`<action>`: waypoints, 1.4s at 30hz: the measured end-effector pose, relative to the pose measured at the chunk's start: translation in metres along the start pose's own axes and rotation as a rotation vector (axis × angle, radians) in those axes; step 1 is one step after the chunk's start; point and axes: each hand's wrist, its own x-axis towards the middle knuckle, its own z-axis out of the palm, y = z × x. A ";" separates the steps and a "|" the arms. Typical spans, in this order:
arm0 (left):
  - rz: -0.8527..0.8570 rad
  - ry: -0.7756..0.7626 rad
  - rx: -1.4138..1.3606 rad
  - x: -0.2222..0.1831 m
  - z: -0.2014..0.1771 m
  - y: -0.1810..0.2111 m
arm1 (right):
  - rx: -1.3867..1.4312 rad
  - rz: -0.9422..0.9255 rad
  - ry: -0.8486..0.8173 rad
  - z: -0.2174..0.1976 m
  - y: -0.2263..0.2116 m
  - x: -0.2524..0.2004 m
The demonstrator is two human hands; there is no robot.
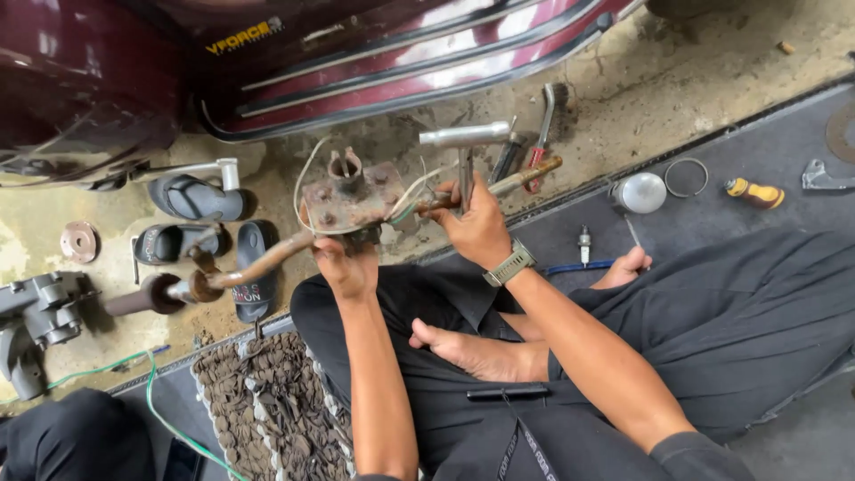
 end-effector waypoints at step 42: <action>-0.037 0.201 0.021 -0.014 -0.005 -0.012 | -1.548 0.498 -0.435 -0.373 0.190 0.104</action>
